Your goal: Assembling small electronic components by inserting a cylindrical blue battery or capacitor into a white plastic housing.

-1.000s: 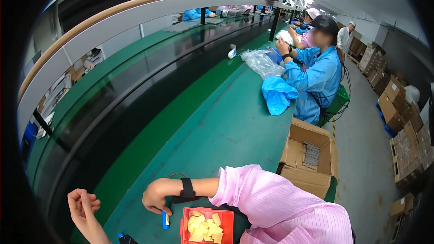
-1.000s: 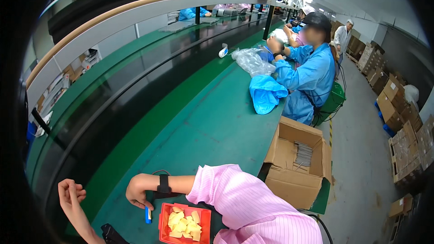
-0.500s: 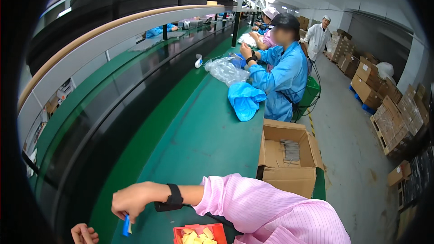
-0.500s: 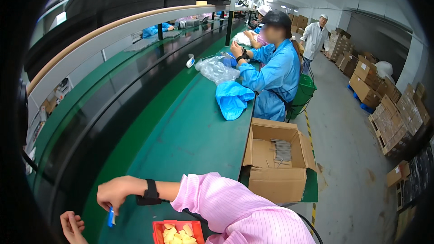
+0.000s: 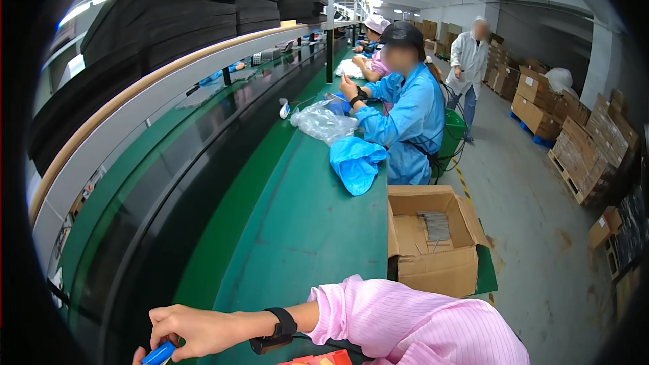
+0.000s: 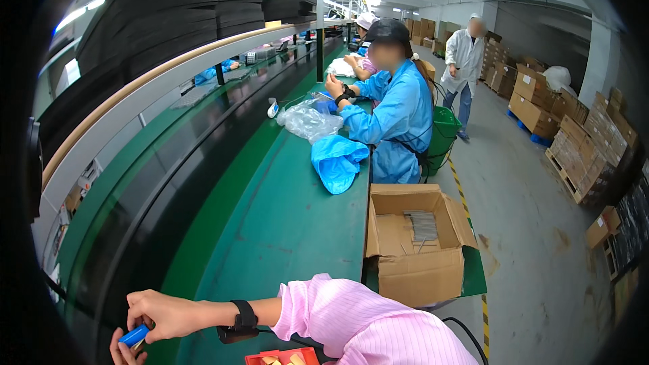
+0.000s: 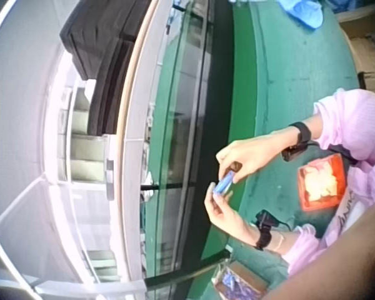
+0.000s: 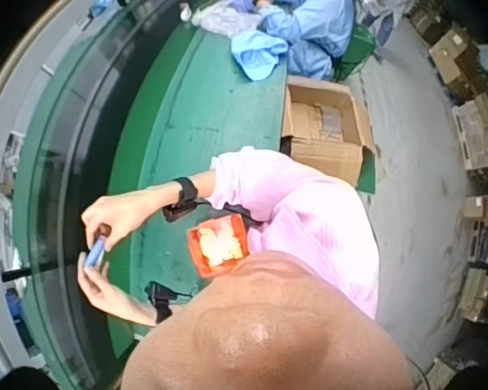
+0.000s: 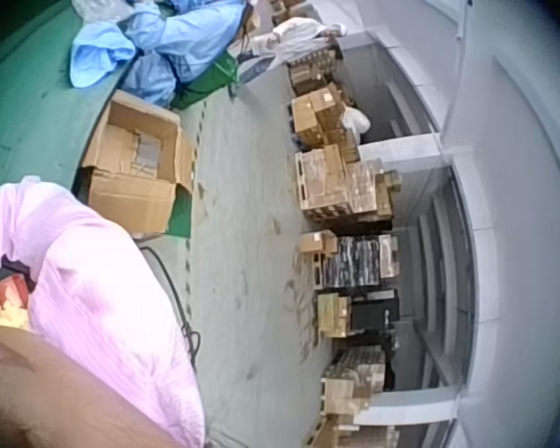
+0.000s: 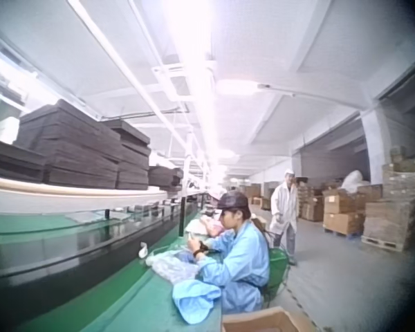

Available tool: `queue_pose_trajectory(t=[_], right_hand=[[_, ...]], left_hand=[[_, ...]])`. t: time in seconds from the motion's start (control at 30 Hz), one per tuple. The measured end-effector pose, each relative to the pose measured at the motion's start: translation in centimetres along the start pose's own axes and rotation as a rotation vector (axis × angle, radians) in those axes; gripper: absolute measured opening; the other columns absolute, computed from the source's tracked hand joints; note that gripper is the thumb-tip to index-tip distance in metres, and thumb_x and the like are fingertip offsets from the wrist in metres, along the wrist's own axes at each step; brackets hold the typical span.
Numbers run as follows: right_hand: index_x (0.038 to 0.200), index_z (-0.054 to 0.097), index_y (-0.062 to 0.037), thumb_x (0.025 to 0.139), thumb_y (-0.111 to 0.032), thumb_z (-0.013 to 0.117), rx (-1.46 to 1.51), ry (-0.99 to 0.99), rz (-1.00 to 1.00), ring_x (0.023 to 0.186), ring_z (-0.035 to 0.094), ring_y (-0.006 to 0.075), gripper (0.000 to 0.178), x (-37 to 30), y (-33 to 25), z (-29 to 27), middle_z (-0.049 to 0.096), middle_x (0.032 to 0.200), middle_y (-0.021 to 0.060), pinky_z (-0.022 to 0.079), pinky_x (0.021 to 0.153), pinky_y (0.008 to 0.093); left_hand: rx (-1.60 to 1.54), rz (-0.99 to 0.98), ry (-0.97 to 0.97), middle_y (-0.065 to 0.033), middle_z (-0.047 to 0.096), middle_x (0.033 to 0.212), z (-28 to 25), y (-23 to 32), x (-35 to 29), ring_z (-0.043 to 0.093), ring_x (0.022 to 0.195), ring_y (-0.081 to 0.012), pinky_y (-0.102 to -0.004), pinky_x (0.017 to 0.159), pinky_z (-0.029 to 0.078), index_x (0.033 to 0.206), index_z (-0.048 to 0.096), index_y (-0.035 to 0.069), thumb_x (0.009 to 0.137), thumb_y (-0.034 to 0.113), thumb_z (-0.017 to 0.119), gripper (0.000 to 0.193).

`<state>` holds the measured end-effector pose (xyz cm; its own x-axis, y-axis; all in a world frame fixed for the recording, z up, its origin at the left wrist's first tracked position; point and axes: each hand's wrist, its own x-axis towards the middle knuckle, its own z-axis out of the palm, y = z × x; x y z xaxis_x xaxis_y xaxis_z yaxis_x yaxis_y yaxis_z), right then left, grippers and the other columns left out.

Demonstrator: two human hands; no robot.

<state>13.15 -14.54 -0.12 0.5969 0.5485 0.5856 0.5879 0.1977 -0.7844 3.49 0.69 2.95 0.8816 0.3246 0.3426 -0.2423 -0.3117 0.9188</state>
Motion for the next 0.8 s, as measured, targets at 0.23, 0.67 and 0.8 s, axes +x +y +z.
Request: queue_pose_trajectory(t=[0.23,0.67,0.8], right_hand=[[0.090,0.062,0.0048,0.071,-0.010,0.072,-0.020,-0.055,0.100,0.069,0.058,0.0180,0.026,-0.4,-0.9,-0.4,0.056,0.087,0.0113,0.048,0.063,0.0293],[0.094,0.061,0.0041,0.084,-0.018,0.066,0.032,-0.228,0.279,0.073,0.060,0.0174,0.025,0.0,-0.3,-1.3,0.056,0.095,0.0116,0.050,0.062,0.0307],[0.093,0.062,0.0038,0.082,-0.019,0.068,0.040,-0.181,0.266,0.071,0.059,0.0172,0.026,0.2,-0.1,-1.2,0.057,0.092,0.0114,0.048,0.061,0.0310]], left_hand=[[0.103,0.001,0.025,-0.0115,0.066,0.103,0.1,0.4,0.1,0.062,0.089,-0.0177,-0.0283,0.077,0.049,0.112,0.065,-0.003,0.098,0.020,0.055,0.029],[-0.011,-0.017,-0.097,-0.0136,0.064,0.105,0.0,-1.1,0.5,0.062,0.092,-0.0180,-0.0285,0.083,0.051,0.121,0.058,-0.004,0.098,0.017,0.054,0.032],[-0.033,-0.040,-0.116,-0.0110,0.064,0.097,-0.4,-1.7,0.4,0.062,0.088,-0.0159,-0.0279,0.080,0.050,0.116,0.058,-0.005,0.095,0.012,0.057,0.027]])
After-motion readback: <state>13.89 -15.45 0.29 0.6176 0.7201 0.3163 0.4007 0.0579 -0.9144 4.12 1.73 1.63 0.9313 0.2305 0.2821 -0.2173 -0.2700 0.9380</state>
